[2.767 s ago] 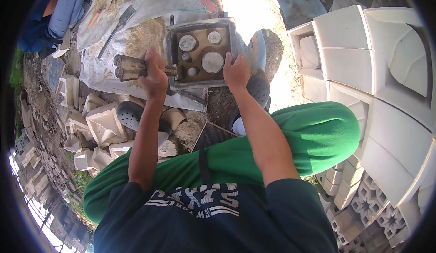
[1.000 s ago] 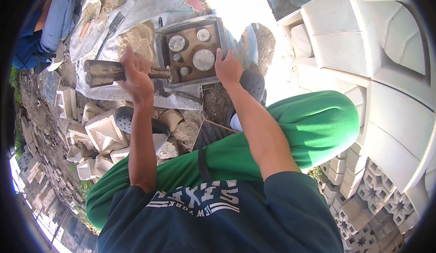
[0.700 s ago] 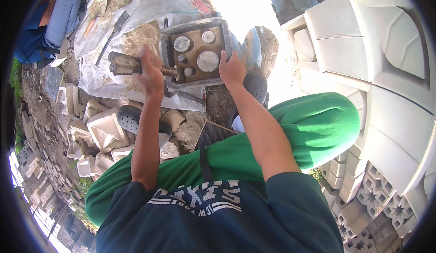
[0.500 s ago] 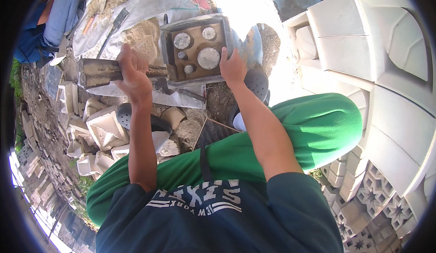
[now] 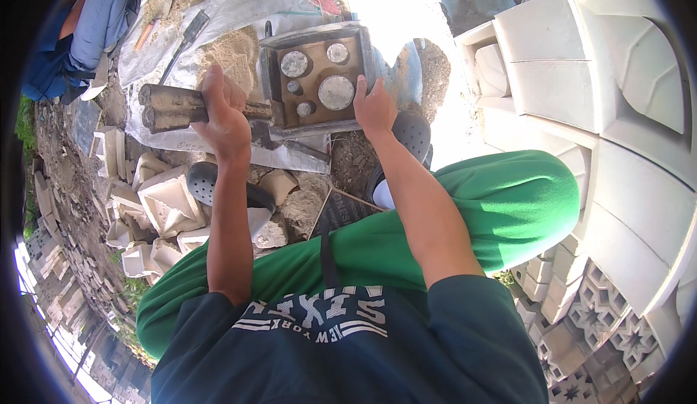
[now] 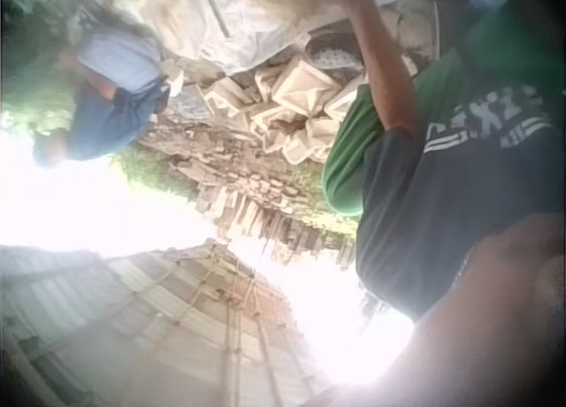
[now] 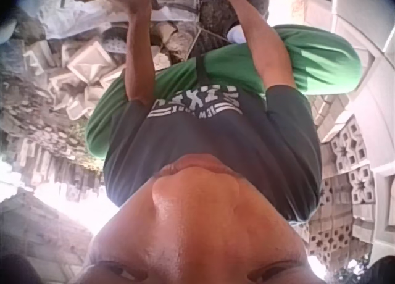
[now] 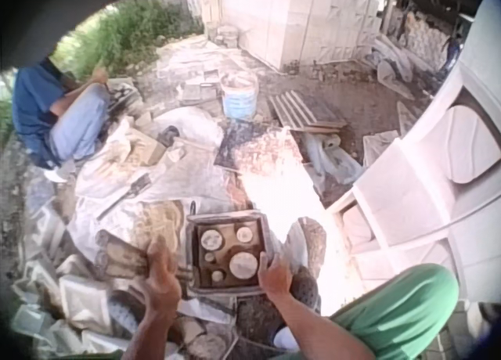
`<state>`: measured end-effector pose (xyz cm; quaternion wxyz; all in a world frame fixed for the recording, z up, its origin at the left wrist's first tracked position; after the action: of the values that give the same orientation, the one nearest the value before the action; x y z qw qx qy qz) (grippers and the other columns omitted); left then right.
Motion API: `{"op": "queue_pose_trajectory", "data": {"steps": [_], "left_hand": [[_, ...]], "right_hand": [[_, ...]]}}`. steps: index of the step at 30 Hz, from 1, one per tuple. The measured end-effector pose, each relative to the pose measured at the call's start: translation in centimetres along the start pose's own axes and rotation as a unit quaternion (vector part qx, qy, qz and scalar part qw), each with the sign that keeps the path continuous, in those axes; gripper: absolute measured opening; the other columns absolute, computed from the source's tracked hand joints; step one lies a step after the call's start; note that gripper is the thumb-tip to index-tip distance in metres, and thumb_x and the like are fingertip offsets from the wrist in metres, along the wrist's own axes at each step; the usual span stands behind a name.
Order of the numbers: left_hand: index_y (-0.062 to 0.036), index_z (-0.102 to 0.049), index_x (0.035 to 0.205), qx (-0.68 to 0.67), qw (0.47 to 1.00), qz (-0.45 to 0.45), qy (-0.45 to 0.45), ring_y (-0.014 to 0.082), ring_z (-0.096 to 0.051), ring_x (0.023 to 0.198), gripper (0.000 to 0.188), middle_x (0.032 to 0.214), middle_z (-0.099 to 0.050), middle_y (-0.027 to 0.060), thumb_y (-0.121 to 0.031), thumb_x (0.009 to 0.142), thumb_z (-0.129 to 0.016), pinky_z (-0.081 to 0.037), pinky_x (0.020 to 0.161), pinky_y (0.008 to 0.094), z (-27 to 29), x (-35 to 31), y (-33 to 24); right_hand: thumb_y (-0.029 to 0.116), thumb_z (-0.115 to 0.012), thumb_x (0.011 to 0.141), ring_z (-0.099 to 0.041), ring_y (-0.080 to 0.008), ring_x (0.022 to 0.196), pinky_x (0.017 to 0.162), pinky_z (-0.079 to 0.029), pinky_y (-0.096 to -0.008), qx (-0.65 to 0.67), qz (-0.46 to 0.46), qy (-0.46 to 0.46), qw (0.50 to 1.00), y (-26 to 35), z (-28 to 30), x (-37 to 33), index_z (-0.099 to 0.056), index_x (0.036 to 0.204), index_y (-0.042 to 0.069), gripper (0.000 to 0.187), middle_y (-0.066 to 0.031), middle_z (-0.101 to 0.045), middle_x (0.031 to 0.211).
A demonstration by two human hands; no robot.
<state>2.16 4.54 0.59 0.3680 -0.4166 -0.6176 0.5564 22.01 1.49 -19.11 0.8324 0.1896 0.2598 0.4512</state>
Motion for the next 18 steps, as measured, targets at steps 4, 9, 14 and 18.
{"op": "queue_pose_trajectory", "data": {"steps": [4,9,14,18], "left_hand": [[-0.0138,-0.035,0.06,0.007,1.0,0.002,-0.021,0.0054,-0.025,0.051,0.042,0.057,-0.03,-0.0069,-0.021,0.096,-0.054,-0.019,0.047,0.0272,0.5,0.5,4.7],[-0.0133,-0.035,0.06,0.014,1.0,-0.001,0.012,0.0056,-0.025,0.051,0.042,0.057,-0.029,-0.0071,-0.021,0.097,-0.053,-0.019,0.047,0.0277,-0.4,0.0,0.9],[-0.0134,-0.035,0.059,0.034,0.999,-0.033,0.01,0.0058,-0.024,0.05,0.043,0.057,-0.029,-0.0071,-0.021,0.096,-0.055,-0.019,0.047,0.0279,0.7,0.6,4.6],[-0.0138,-0.033,0.059,0.029,0.999,0.027,-0.014,0.0062,-0.025,0.05,0.044,0.057,-0.03,-0.0066,-0.02,0.095,-0.056,-0.02,0.048,0.0279,-0.2,0.5,4.4]], "right_hand": [[0.049,-0.043,0.1,-0.065,-0.0474,0.089,0.079,-0.05,-0.0556,-0.003,0.006,-0.006,1.0,0.3,0.0,0.3,-0.058,0.107,-0.002,0.054,-0.0273,-0.068,0.091],[0.048,-0.044,0.1,-0.065,-0.048,0.087,0.078,-0.05,-0.0554,-0.007,0.008,-0.018,1.0,-0.1,-0.1,0.5,-0.058,0.105,-0.003,0.053,-0.0277,-0.068,0.089],[0.048,-0.044,0.1,-0.065,-0.0482,0.086,0.078,-0.05,-0.0556,-0.001,0.019,-0.02,1.0,0.7,0.0,0.0,-0.058,0.102,-0.002,0.052,-0.0277,-0.068,0.089],[0.048,-0.044,0.099,-0.065,-0.048,0.085,0.077,-0.05,-0.0556,-0.001,0.013,-0.022,1.0,-0.1,-0.3,0.5,-0.057,0.101,-0.002,0.051,-0.0275,-0.068,0.089]]}}
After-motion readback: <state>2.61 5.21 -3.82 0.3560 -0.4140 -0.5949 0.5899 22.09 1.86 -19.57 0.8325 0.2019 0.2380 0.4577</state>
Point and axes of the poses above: each hand's wrist, its own x-axis towards the middle knuckle, its own z-axis out of the back of the hand, y = z × x, the point moved 2 cm from there along x, towards the middle knuckle
